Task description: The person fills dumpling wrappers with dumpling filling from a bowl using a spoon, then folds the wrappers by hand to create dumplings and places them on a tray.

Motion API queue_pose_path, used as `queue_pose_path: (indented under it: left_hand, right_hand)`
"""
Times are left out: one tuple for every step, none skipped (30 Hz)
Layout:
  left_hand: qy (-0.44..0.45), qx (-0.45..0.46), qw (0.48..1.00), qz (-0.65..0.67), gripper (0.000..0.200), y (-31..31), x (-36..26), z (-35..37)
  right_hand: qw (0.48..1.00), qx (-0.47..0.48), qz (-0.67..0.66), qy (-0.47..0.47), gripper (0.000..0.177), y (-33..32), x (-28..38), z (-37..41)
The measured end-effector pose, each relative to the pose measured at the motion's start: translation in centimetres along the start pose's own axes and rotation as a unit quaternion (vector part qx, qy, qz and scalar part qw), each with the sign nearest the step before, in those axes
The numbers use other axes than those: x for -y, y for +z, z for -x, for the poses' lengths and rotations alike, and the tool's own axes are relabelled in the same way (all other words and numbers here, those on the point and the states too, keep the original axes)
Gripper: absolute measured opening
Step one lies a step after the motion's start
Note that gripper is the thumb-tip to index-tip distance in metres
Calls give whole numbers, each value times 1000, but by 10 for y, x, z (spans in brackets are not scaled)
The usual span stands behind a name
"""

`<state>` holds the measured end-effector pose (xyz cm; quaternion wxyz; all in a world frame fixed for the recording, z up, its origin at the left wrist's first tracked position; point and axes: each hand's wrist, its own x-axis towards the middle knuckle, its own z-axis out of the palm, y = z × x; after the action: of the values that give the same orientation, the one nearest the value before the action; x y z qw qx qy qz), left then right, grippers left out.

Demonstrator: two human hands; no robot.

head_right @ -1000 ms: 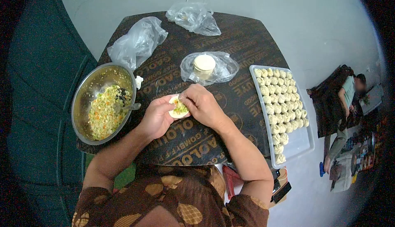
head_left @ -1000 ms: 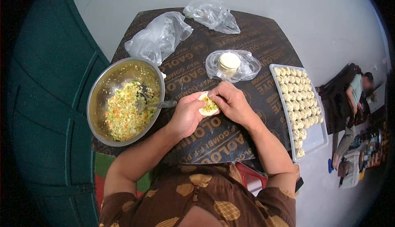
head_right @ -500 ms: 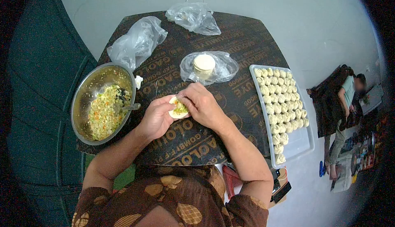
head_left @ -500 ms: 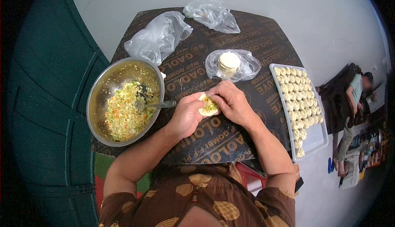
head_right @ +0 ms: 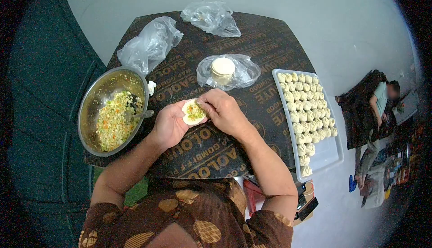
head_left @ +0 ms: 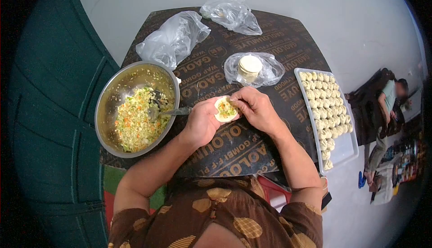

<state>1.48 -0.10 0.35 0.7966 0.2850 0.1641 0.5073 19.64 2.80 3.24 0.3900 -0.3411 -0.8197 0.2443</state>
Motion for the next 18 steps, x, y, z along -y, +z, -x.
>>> queue_pose_path:
  left_hand:
    - [4, 11, 1000, -18, 46, 0, 0, 0]
    - [4, 12, 1000, -18, 46, 1, 0, 0]
    - [10, 0, 999, -41, 47, 4, 1, 0]
    - [15, -12, 998, -63, 48, 7, 1, 0]
    - [13, -11, 998, -63, 48, 9, 1, 1]
    - [14, -21, 998, -58, 49, 11, 1, 1]
    - [15, -30, 998, -52, 50, 12, 1, 1]
    - [13, -30, 998, -52, 50, 12, 2, 0]
    - [16, -33, 998, -57, 49, 11, 2, 0]
    - [19, -36, 997, -62, 49, 10, 2, 0]
    - [19, -36, 997, -62, 49, 10, 2, 0]
    - [14, -33, 997, -62, 49, 9, 1, -1]
    - [10, -30, 997, -63, 48, 8, 1, -1]
    - [11, -30, 997, -63, 48, 8, 0, 0]
    - [11, -31, 998, -62, 47, 8, 0, 0]
    - [12, -32, 998, -60, 46, 8, 0, 1]
    - [12, -32, 998, -60, 46, 8, 0, 1]
    - [13, -35, 998, -60, 46, 7, 1, 0]
  right_hand:
    - [1000, 0, 0, 0, 8, -1, 0, 0]
    - [1000, 0, -1, 0, 8, -1, 0, 0]
    - [1000, -1, -3, 0, 8, -2, 0, 0]
    - [1000, -2, -2, 1, 8, -3, 1, 0]
    - [1000, -1, 8, -7, 8, -4, 2, 0]
    - [1000, 0, 18, -15, 8, -5, 2, -1]
    - [1000, -1, 18, -14, 8, -7, 2, -1]
    - [1000, -2, 16, -12, 7, -7, 3, -1]
    - [1000, -3, 13, -11, 7, -7, 3, -1]
    - [1000, -3, 13, -11, 7, -8, 3, -1]
    - [1000, -2, 7, -2, 7, -9, 2, 0]
    - [1000, 0, 1, 7, 8, -9, 2, 0]
    - [1000, 0, 0, 7, 8, -10, 2, 1]
    - [1000, 11, 2, 6, 10, -12, 2, 1]
    - [1000, 22, 3, 5, 12, -12, 2, 1]
    - [1000, 22, 3, 5, 12, -12, 2, 1]
    - [999, 34, 4, -6, 13, -12, 2, 1]
    - [999, 46, 5, -16, 15, -12, 2, 1]
